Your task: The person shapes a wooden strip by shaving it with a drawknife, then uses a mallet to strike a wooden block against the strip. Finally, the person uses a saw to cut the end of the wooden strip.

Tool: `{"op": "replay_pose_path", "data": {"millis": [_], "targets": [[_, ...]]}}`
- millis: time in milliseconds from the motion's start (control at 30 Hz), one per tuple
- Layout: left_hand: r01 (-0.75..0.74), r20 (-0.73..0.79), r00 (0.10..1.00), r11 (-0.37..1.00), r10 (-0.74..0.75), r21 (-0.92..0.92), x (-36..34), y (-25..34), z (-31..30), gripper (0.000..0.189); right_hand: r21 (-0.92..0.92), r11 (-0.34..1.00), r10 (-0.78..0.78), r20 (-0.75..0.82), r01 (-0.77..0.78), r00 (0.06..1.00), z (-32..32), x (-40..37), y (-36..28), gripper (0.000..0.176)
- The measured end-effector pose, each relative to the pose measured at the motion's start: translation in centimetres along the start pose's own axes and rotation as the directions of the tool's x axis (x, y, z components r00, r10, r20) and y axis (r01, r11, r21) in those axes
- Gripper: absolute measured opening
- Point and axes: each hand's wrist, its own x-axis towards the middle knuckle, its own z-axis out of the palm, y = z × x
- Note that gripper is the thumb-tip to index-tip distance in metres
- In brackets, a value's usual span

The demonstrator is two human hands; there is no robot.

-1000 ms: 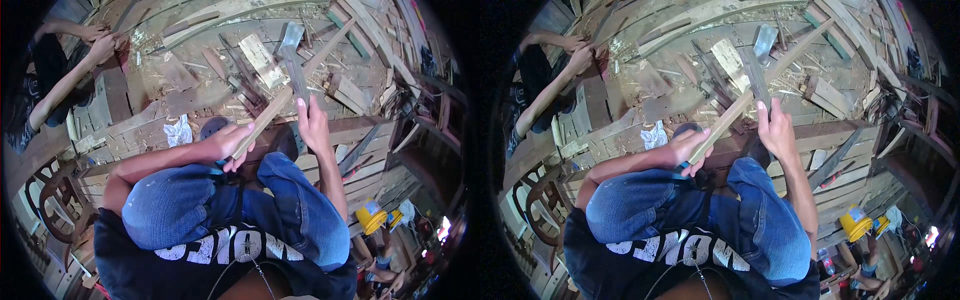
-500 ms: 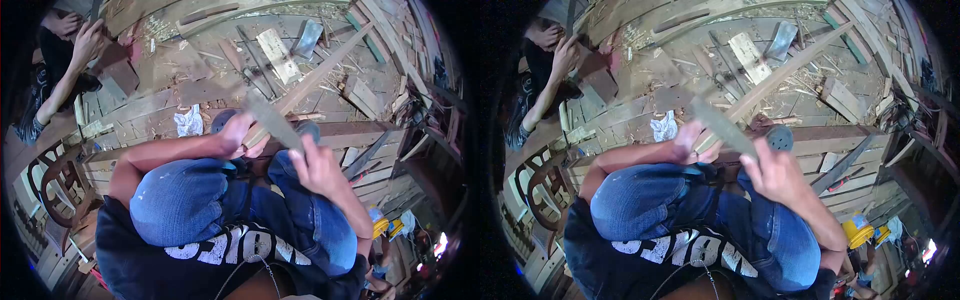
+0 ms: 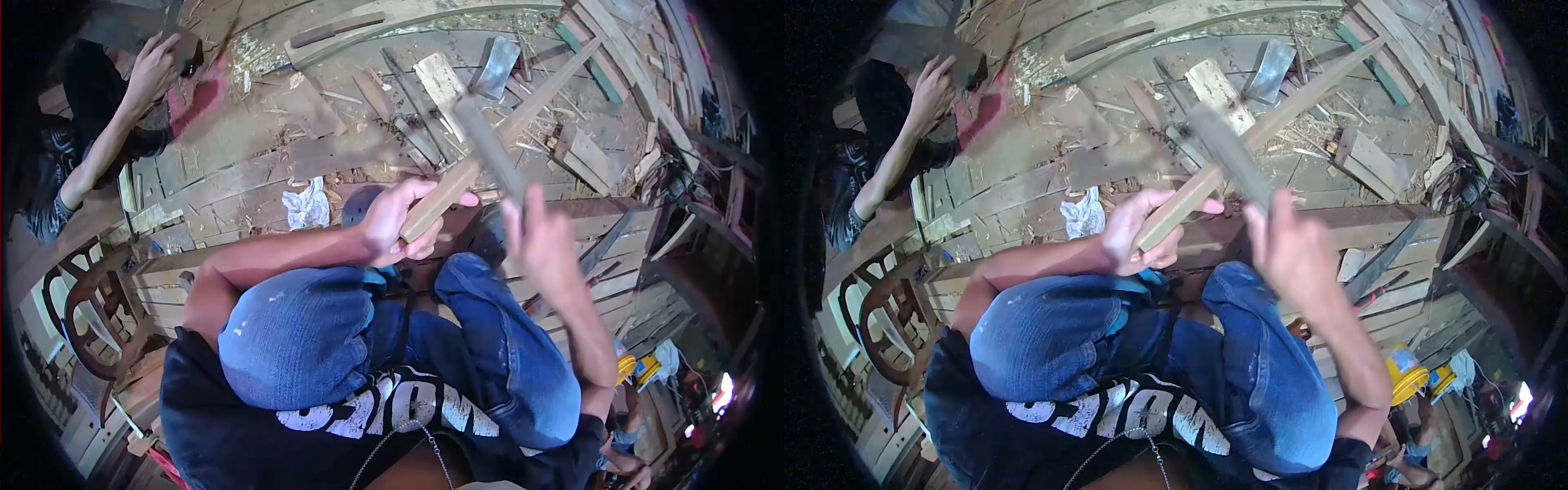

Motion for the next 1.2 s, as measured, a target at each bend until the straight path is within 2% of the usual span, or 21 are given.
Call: {"op": "replay_pose_path", "data": {"millis": [67,100,133,233,267,300,367,467,500,533,600,667,733,800,833,933,967,1067,1100,1133,1200], "targets": [[0.034,-0.023,0.999,0.998,-0.035,-0.048,0.1,0.3,-0.2,0.052,0.167,0.916,-0.35,-0.108,0.364,0.931,1.0,-2.6,-2.4,0.032],[0.046,-0.093,0.995,0.999,-0.045,0.01,-0.1,0.2,-0.1,0.052,0.104,0.91,-0.397,-0.063,0.402,0.916,1.2,-2.4,-1.7,0.032],[0.054,-0.151,0.988,0.996,-0.043,0.076,-0.1,0.4,0.0,0.053,-0.037,0.962,-0.27,-0.031,0.269,0.962,1.4,-1.0,0.1,0.032],[0.019,0.008,1.0,1.0,-0.019,0.0,-0.4,0.8,0.3,0.05,0.076,0.992,0.102,-0.087,-0.096,0.991,0.7,2.8,3.9,0.032],[0.018,0.036,0.999,1.0,-0.018,-0.003,-0.2,1.1,0.1,0.05,0.093,0.992,-0.08,-0.112,0.09,0.991,1.0,1.2,1.8,0.033],[0.069,-0.118,0.991,0.994,-0.06,0.078,-0.1,1.2,0.0,0.054,0.099,0.992,-0.071,-0.114,0.082,0.991,1.2,1.0,1.1,0.033],[0.029,-0.107,0.994,0.999,-0.028,0.014,-0.3,1.2,-0.5,0.051,-0.011,0.938,-0.346,0.001,0.346,0.938,1.0,0.5,0.5,0.032],[0.03,-0.061,0.998,0.999,-0.03,-0.012,-0.1,1.5,-0.3,0.05,0.07,0.992,0.107,-0.076,-0.101,0.991,0.4,5.1,5.2,0.029],[0.013,-0.041,0.999,0.999,-0.012,0.03,-0.1,1.6,-0.3,0.05,0.072,0.997,-0.009,-0.094,0.015,0.996,1.0,3.2,2.9,0.028],[0.013,-0.049,0.999,0.999,-0.011,0.039,-0.2,1.8,-0.5,0.05,0.115,0.944,-0.28,-0.222,0.31,0.934,1.1,1.4,0.1,0.027],[0.038,-0.204,0.979,0.987,-0.005,0.157,-0.2,1.3,-0.7,0.053,-0.026,0.915,-0.403,-0.06,0.402,0.913,1.2,1.7,0.8,0.029],[0.03,-0.14,0.99,0.987,-0.007,0.157,0.0,1.8,-0.8,0.052,0.091,0.995,0.051,-0.1,-0.042,0.994,0.6,5.9,4.5,0.032],[-0.002,-0.052,0.999,0.966,0.016,0.257,0.0,1.7,-0.5,0.051,0.033,0.994,0.111,-0.092,-0.109,0.99,0.6,5.5,4.9,0.034],[0.05,-0.1,0.995,0.965,-0.024,0.256,-0.3,1.8,-0.1,0.049,0.003,0.905,-0.412,-0.235,0.425,0.88,1.7,1.9,1.1,0.033],[0.071,-0.105,0.994,0.958,-0.043,0.277,-0.2,1.8,-0.7,0.047,0.002,0.925,-0.377,-0.122,0.38,0.918,1.6,2.1,1.9,0.032],[0.073,-0.052,0.997,0.934,-0.058,0.349,0.2,2.1,-0.9,0.044,0.037,0.984,0.177,-0.032,-0.176,0.984,-0.7,7.3,6.1,0.03],[0.082,-0.057,0.996,0.912,-0.064,0.403,0.1,2.2,-0.5,0.045,0.144,0.983,0.135,-0.123,-0.117,0.983,0.9,6.0,6.9,0.029],[0.095,-0.095,0.994,0.867,-0.056,0.489,-0.1,2.2,-1.0,0.045,0.109,0.943,-0.315,-0.011,0.314,0.949,0.6,1.9,2.2,0.029],[0.079,-0.093,0.995,0.856,-0.037,0.511,0.1,2.2,-1.5,0.045,-0.006,0.935,-0.351,-0.152,0.354,0.924,1.7,3.5,4.2,0.027],[0.064,-0.092,0.996,0.849,-0.018,0.524,0.3,1.9,-1.7,0.045,-0.092,0.986,-0.152,-0.157,0.139,0.976,1.8,5.4,6.8,0.027],[0.063,-0.081,0.996,0.85,-0.025,0.523,0.2,1.9,-1.2,0.046,0.076,0.992,0.113,-0.107,-0.105,0.988,0.5,7.4,8.0,0.028]]}}
